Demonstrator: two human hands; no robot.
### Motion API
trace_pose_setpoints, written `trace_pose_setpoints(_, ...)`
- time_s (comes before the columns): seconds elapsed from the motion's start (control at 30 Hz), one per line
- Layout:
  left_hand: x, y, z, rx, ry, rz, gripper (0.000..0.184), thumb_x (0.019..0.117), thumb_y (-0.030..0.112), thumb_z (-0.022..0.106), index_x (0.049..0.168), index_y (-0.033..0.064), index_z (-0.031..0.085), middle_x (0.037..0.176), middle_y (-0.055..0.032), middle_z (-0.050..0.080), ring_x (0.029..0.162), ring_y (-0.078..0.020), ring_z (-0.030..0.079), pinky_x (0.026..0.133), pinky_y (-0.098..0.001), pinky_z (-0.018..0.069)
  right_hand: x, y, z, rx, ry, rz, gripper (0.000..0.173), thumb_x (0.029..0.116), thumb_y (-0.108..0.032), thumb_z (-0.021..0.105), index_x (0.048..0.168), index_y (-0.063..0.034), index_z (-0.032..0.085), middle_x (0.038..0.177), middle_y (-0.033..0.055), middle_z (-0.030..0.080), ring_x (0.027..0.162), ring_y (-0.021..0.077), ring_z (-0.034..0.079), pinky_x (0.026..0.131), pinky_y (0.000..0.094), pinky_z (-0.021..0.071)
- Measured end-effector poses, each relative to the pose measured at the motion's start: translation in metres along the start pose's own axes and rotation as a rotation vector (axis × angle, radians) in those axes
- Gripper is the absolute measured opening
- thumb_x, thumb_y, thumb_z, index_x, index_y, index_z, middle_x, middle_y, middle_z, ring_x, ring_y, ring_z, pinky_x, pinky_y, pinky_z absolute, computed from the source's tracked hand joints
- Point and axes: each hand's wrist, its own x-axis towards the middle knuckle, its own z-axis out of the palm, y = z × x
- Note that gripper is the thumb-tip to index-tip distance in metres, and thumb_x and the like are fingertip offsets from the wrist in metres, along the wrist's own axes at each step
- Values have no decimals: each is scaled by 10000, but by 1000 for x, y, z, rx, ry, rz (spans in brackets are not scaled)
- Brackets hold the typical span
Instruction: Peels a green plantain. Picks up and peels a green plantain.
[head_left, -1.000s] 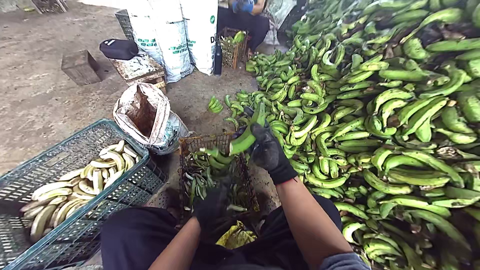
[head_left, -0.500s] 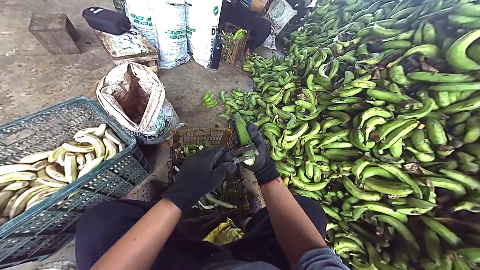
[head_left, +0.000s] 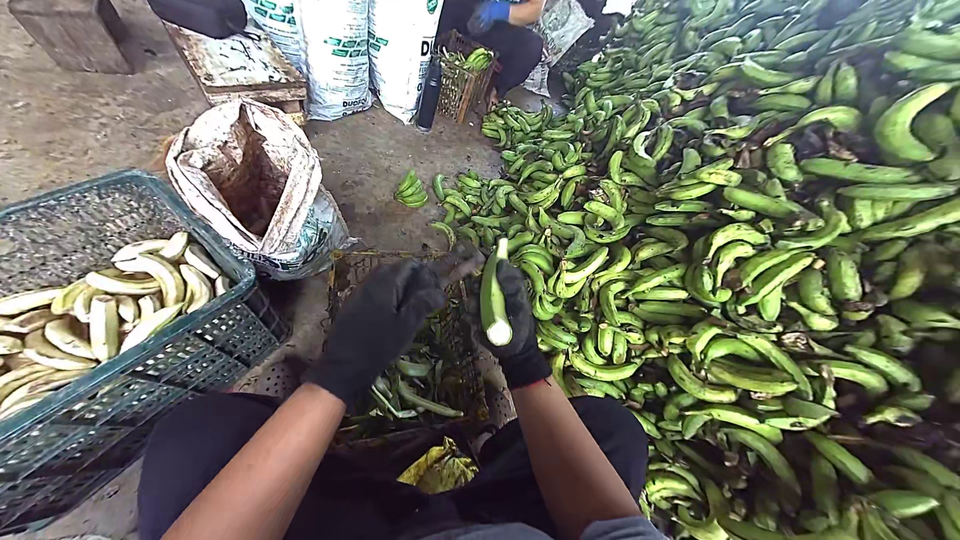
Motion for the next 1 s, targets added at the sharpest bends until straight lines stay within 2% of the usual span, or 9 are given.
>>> trace_pose_setpoints(0.07,-14,8,13,-118,-130,-8,499,991,543,577,1372,223,615,1112,-64,678,933,-214,675,804,-511,576,7,-11,-2,-278,96,-211,488,1057,-452,408,1447,-173,498,1163,-15,667,859,65,645,741,265,569)
trace_pose_setpoints(0.23,-22,12,20,-42,-120,33,574,987,567,548,1428,203,597,1213,-96,664,1055,-254,663,896,-536,548,14,-17,17,-462,245,-299,581,1045,-502,425,1547,-221,346,1193,-4,628,892,72,640,746,276,572)
trace_pose_setpoints(0.3,-11,2,20,56,-39,99,573,975,560,568,1423,205,608,1195,-116,662,1054,-285,658,886,-547,548,7,-6,16,-347,41,-191,589,1013,-429,527,1549,-259,355,1149,-1,635,863,85,626,709,283,562)
trace_pose_setpoints(0.43,13,-26,14,193,103,83,591,992,536,594,1448,161,579,1247,-195,639,1088,-387,651,901,-629,528,-7,12,19,191,-231,319,368,1046,-448,486,1246,-154,582,887,90,692,624,133,662,527,254,573)
trace_pose_setpoints(0.53,19,-31,6,114,131,-58,581,1008,530,584,1469,180,537,1301,-208,612,1132,-404,632,907,-658,511,-10,13,14,151,-251,373,473,1013,-445,518,1430,-223,490,924,99,679,638,145,651,534,259,562)
trace_pose_setpoints(0.63,16,-24,1,54,129,-85,588,1018,563,536,1478,196,518,1256,-191,623,1035,-378,657,846,-640,531,-4,4,14,-60,-145,192,528,1025,-495,472,1492,-250,450,963,47,671,692,124,655,582,278,582)
trace_pose_setpoints(0.77,-6,-7,23,7,91,24,662,999,646,460,1466,184,549,1239,-118,665,1048,-278,676,886,-567,556,13,0,21,-237,162,-191,528,1069,-474,387,1542,-239,392,1313,7,607,1025,92,639,839,318,579)
trace_pose_setpoints(0.9,-26,8,42,33,149,67,690,985,652,462,1462,163,565,1222,-155,662,1054,-325,668,853,-569,553,43,-15,43,-136,581,-410,461,1090,-306,362,1500,-97,345,1158,65,589,959,122,640,824,335,580)
trace_pose_setpoints(1.0,-24,9,42,92,203,73,705,976,650,466,1454,143,574,1216,-189,657,1074,-377,654,860,-591,538,49,-22,49,-181,627,-430,466,1100,-283,342,1499,-42,343,1218,96,575,1041,128,620,916,323,546)
